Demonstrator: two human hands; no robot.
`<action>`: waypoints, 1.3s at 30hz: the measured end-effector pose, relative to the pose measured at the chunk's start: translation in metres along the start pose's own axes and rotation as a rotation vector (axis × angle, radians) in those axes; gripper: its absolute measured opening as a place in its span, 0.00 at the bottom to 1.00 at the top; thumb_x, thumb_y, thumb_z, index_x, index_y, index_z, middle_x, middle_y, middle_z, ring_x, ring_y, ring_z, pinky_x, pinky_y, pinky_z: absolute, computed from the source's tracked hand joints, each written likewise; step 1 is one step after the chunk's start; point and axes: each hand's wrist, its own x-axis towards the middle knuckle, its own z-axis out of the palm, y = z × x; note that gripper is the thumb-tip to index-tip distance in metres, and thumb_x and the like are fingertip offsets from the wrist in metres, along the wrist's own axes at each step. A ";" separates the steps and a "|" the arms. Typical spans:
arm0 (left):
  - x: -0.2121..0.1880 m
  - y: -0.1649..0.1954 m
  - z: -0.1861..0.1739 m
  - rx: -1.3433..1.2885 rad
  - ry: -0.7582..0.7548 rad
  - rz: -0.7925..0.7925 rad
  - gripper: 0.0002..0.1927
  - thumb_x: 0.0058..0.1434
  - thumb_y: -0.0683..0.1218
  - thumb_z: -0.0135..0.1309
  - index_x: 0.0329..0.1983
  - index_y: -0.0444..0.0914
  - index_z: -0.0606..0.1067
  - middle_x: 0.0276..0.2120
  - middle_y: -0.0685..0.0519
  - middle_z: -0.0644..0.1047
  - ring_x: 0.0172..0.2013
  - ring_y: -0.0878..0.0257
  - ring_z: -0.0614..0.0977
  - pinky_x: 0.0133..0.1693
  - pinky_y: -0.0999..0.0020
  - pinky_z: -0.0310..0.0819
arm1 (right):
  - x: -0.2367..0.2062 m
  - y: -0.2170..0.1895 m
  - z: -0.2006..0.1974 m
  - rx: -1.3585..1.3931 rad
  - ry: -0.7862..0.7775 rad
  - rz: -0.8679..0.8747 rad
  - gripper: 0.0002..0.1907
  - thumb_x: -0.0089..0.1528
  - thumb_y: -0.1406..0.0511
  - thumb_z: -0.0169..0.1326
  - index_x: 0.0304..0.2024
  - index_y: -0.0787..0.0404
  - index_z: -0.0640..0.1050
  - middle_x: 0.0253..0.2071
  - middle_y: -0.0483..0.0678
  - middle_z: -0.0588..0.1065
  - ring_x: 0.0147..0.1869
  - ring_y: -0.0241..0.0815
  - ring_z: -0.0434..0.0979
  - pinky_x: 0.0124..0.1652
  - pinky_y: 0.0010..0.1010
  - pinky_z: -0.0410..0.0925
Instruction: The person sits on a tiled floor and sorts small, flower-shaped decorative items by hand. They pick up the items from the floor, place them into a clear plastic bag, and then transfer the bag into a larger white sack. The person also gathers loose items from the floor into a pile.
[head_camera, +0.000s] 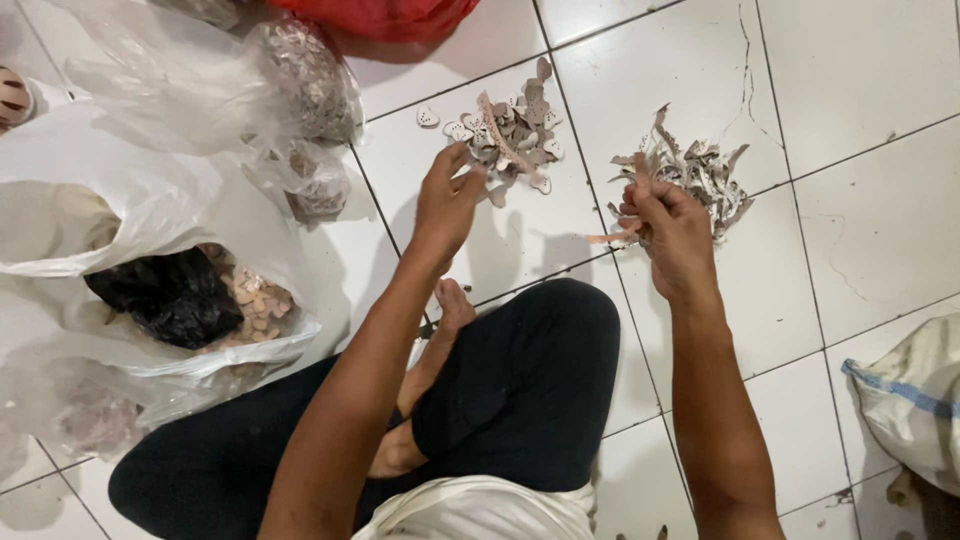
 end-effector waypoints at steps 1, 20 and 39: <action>-0.013 -0.008 -0.014 0.077 0.007 0.043 0.28 0.67 0.49 0.52 0.68 0.33 0.65 0.64 0.42 0.71 0.58 0.54 0.79 0.55 0.62 0.74 | 0.005 0.002 0.004 0.017 -0.021 0.020 0.11 0.72 0.67 0.53 0.49 0.72 0.77 0.40 0.54 0.76 0.41 0.40 0.79 0.44 0.33 0.76; -0.297 -0.014 -0.250 0.150 0.783 0.092 0.10 0.73 0.37 0.49 0.53 0.29 0.75 0.57 0.43 0.77 0.48 0.60 0.83 0.48 0.72 0.78 | 0.062 0.003 0.137 -1.070 -0.317 -0.342 0.23 0.64 0.53 0.61 0.47 0.66 0.81 0.38 0.56 0.81 0.40 0.50 0.81 0.41 0.39 0.72; -0.250 -0.099 -0.330 0.370 0.753 -0.034 0.20 0.72 0.38 0.54 0.64 0.28 0.64 0.64 0.38 0.68 0.59 0.52 0.74 0.58 0.64 0.69 | 0.038 -0.008 0.022 -0.706 0.015 -0.344 0.10 0.65 0.63 0.59 0.44 0.63 0.83 0.29 0.46 0.81 0.30 0.34 0.78 0.29 0.29 0.68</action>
